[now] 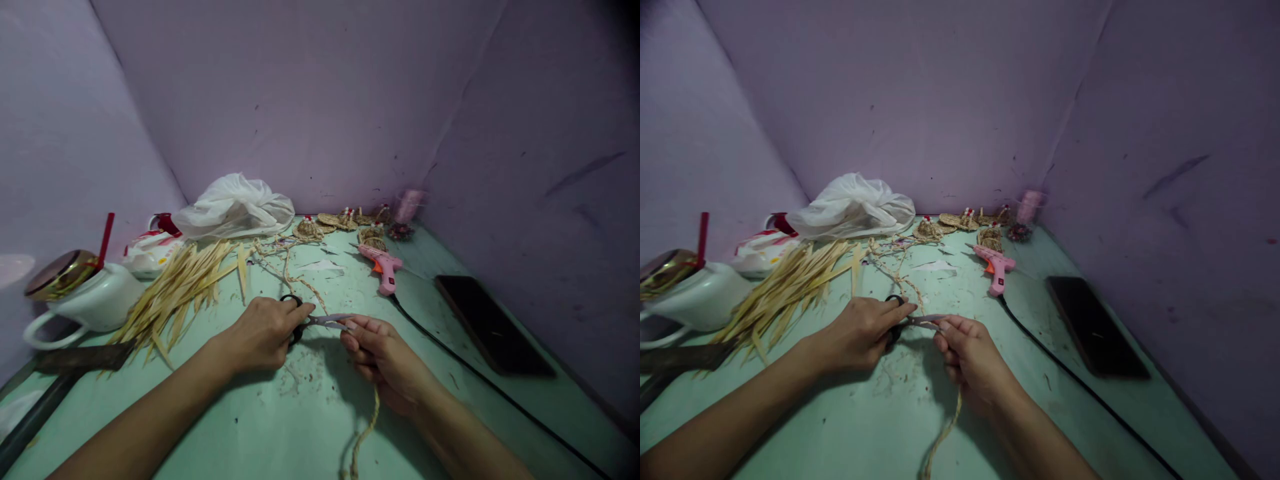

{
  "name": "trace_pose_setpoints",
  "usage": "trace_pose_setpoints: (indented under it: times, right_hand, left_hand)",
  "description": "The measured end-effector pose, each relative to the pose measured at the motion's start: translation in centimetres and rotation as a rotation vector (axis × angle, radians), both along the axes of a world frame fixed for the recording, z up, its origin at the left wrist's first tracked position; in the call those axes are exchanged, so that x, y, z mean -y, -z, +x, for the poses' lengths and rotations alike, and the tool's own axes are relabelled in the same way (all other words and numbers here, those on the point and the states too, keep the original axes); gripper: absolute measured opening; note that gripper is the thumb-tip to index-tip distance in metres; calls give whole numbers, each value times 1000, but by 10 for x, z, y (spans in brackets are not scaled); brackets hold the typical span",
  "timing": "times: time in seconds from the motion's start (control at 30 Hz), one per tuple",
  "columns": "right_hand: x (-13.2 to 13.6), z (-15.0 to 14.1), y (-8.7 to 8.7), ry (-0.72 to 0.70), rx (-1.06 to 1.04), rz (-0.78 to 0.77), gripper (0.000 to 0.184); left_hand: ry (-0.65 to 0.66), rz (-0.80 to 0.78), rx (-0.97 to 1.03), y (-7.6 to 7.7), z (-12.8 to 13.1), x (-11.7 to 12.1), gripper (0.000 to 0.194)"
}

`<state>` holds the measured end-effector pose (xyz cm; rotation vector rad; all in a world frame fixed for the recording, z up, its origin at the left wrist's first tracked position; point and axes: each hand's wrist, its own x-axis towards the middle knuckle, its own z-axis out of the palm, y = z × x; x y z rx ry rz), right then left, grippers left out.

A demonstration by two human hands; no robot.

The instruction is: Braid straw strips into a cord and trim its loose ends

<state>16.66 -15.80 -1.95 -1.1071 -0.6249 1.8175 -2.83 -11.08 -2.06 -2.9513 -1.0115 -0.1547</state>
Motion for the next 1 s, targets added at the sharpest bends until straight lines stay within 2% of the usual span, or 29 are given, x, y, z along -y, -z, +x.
trace_pose_setpoints:
  times: [0.2, 0.37, 0.53, 0.73, 0.8, 0.9, 1.0]
  right_hand:
    - [1, -4, 1, 2, 17, 16, 18]
    - [2, -8, 3, -31, 92, 40, 23]
    - [2, -7, 4, -23, 86, 41, 19]
    - [2, -7, 4, 18, 14, 14, 17]
    - [2, -5, 5, 36, -21, 9, 17]
    - [1, -3, 8, 41, -92, -11, 19]
    - [-1, -1, 10, 42, -171, -5, 19]
  left_hand:
    - [9, -85, 45, -5, 3, 1, 54]
    - [-5, -54, 6, -10, 6, 3, 58]
    - [7, -57, 19, -4, 4, 3, 56]
    - [31, -132, 133, 1, 2, -1, 46]
    - [7, -127, 228, -5, -2, -5, 48]
    - [-79, -121, 313, -24, -15, -11, 48]
    - [-143, -228, 117, -51, -32, -12, 34]
